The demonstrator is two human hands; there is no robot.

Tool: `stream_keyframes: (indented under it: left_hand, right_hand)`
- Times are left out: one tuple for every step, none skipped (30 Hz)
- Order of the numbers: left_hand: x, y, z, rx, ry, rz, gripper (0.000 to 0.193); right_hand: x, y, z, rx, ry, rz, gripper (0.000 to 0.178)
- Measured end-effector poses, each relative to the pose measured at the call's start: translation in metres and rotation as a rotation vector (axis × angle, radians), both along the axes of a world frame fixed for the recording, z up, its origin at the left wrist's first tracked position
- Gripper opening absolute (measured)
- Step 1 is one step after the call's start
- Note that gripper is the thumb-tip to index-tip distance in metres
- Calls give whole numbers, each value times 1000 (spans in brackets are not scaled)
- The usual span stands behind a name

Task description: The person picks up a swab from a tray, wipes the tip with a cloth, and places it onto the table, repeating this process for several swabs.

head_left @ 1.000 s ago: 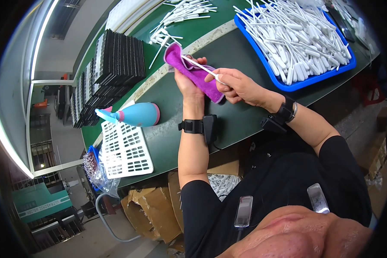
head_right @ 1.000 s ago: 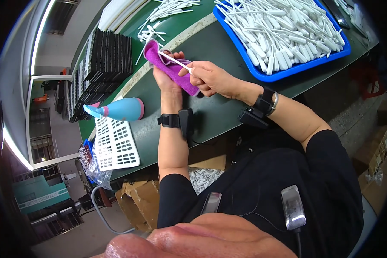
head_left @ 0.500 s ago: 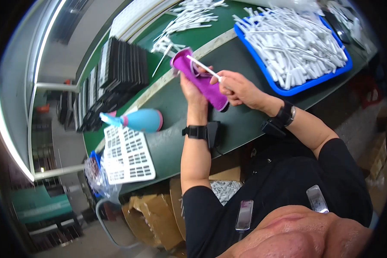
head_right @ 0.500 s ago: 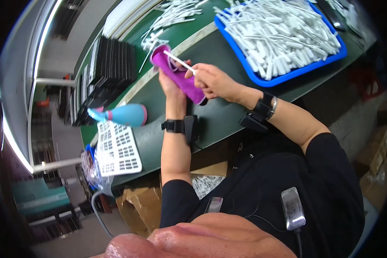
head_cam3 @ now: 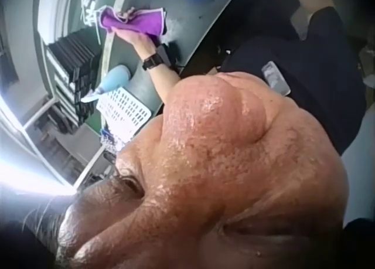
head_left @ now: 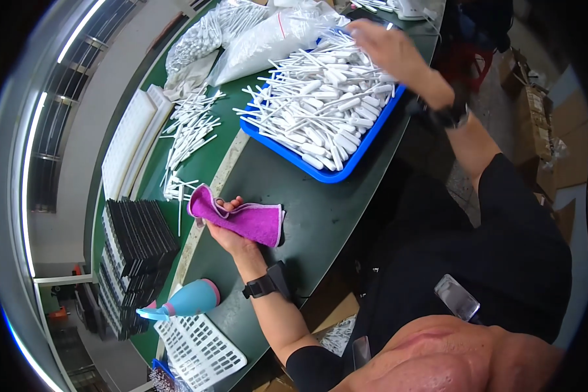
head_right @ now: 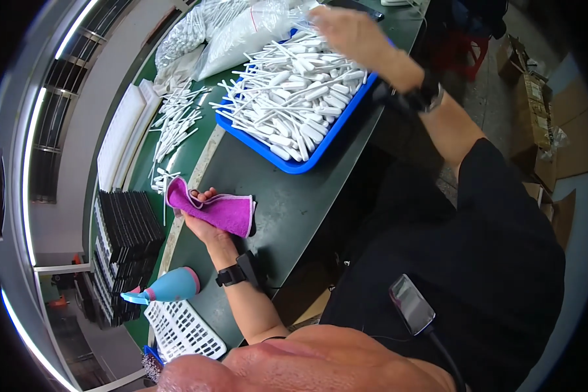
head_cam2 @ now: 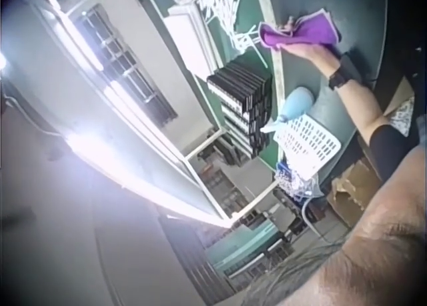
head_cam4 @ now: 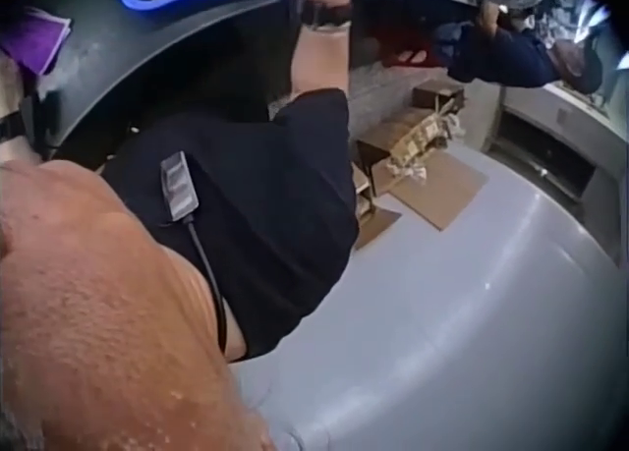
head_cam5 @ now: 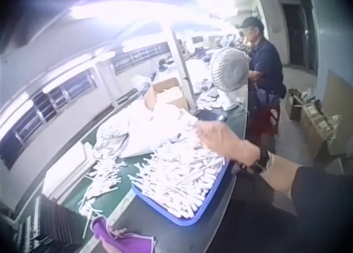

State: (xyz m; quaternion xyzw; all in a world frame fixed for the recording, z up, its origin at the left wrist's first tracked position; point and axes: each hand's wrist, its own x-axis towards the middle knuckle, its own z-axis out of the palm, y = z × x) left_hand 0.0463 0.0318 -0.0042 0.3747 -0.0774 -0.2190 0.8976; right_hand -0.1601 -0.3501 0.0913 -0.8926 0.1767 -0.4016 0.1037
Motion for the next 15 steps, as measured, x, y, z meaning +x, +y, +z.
stream_keyframes:
  left_hand:
    - [-2,-3,1,15,-8,11,35]
    - [-2,-4,0,12,-6,10,35]
    - [-2,-3,-1,6,-6,4,35]
    - [-2,-3,-1,0,-8,-2,36]
    - [-2,-1,-2,-1,-11,-5,37]
    - [-2,0,-2,-2,-17,-2,37]
    - [-3,0,-3,-7,-12,-5,38]
    - [-5,1,-3,-10,-6,-8,39]
    - [-6,2,-4,-12,0,-12,40]
    - [-7,1,-5,-10,-4,-10,40]
    - [-8,-1,-6,-18,-5,-13,41]
    - [-9,-3,-8,-26,-4,-17,41]
    - [-8,-1,-8,-31,-4,-13,42]
    - [-7,-1,-9,-27,-4,-2,42]
    - [-7,0,-9,11,-14,22,42]
  right_hand:
    - [-7,-40,-9,-270,-79,-112,25]
    - [-17,-65,-14,-190,74,-219,25]
    - [-20,-75,-12,-112,222,-321,25]
    - [-18,-80,-17,-117,217,-320,25]
    - [-13,-81,-24,-68,273,-304,26]
    - [-9,-81,-31,-18,328,-288,27]
    - [-6,-83,-37,32,382,-274,28]
    - [-1,-81,-41,34,377,-269,28]
    - [5,-81,-44,73,361,-198,27]
    - [10,-81,-47,111,346,-127,27]
    - [12,-83,-48,148,331,-57,27]
    - [11,-86,-49,150,330,-56,27]
    - [16,-86,-48,153,384,-59,27]
    - [21,-85,-47,154,441,-61,27]
    - [29,-84,-46,151,501,-52,27]
